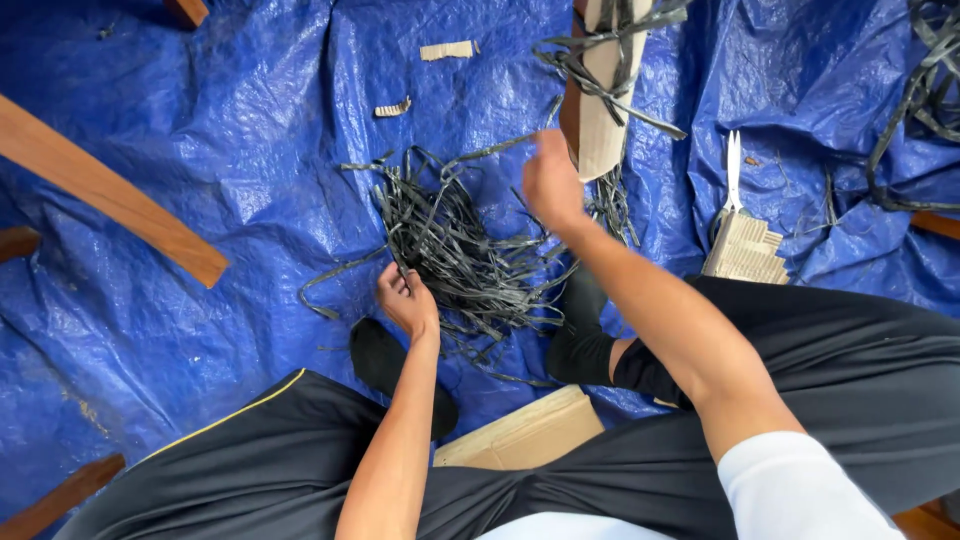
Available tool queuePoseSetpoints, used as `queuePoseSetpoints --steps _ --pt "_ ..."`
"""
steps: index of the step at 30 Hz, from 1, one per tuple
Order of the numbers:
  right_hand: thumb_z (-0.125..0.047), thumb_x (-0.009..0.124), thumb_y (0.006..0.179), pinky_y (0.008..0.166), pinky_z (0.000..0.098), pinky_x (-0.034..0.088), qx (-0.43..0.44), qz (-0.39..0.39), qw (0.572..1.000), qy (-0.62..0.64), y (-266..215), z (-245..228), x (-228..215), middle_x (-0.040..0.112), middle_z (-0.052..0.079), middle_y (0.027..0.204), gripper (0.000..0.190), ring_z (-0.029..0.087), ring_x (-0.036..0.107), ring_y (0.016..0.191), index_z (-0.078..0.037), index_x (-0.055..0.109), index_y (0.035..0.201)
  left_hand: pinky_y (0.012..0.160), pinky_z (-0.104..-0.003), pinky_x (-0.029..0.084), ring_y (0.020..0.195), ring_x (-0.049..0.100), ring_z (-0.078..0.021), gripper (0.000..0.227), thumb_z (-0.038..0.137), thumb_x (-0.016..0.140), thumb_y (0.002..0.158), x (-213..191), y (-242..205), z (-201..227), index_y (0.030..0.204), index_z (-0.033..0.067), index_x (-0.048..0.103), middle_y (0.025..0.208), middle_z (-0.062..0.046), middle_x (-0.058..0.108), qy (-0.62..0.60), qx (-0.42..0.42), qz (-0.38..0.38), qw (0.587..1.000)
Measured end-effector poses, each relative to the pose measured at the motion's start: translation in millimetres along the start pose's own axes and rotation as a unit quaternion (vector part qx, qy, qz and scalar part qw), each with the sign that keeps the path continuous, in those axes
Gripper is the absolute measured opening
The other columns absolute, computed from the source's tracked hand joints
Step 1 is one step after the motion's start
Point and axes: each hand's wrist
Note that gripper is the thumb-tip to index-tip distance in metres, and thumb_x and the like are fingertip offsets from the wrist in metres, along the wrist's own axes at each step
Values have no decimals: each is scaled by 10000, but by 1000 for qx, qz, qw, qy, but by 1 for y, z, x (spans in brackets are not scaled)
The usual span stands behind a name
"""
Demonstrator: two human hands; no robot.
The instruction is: Bundling and tying together plastic strapping materials while sitting on a workshop floor.
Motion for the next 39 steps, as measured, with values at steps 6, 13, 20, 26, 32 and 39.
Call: queuePoseSetpoints --steps 6,13,20,26,32,39 --pt "-329 773 882 926 534 464 224 103 962 -117 2 114 -24 614 240 1192 548 460 570 1131 9 539 1246 1172 -475 365 1372 490 -369 520 52 702 870 -11 -59 138 1382 86 614 1468 -175 525 113 341 -177 916" --pt "-423 797 872 936 536 445 256 1 967 -11 21 119 -31 557 303 1188 672 489 537 1125 52 515 1254 1152 -557 228 1415 379 -406 617 138 719 768 28 -96 92 1365 46 592 1498 -226 465 256 442 -370 776" --pt "-350 623 999 956 553 489 188 -28 965 -178 32 146 34 621 240 1175 400 430 600 1151 7 589 1175 1224 -567 153 1467 333 -336 382 146 697 817 -52 -95 34 1186 44 697 1424 -147 541 408 375 -435 710" --pt "-428 651 933 887 546 513 253 -145 955 -44 36 92 -26 672 278 1151 493 463 643 1086 -11 612 1192 1184 -523 253 1429 366 -365 338 132 694 848 -59 -97 90 1176 51 710 1428 -193 525 320 357 -378 792" --pt "-225 582 1006 754 563 505 128 34 978 163 -11 47 20 691 293 974 352 500 672 901 -4 537 1276 1121 -454 400 1301 546 -368 370 177 641 961 -38 -73 124 1301 33 619 1368 -185 606 132 279 -262 914" --pt "-255 566 1099 579 563 399 -28 -102 957 270 -102 -138 9 598 284 735 324 506 585 695 34 464 1203 1034 -352 482 1219 634 -229 533 417 603 1019 -39 28 146 1377 41 480 1293 -131 655 -127 31 -284 950"
Point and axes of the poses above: each hand's wrist, its own y-axis towards the middle knuckle, its own x-axis out of the palm, z = x × y
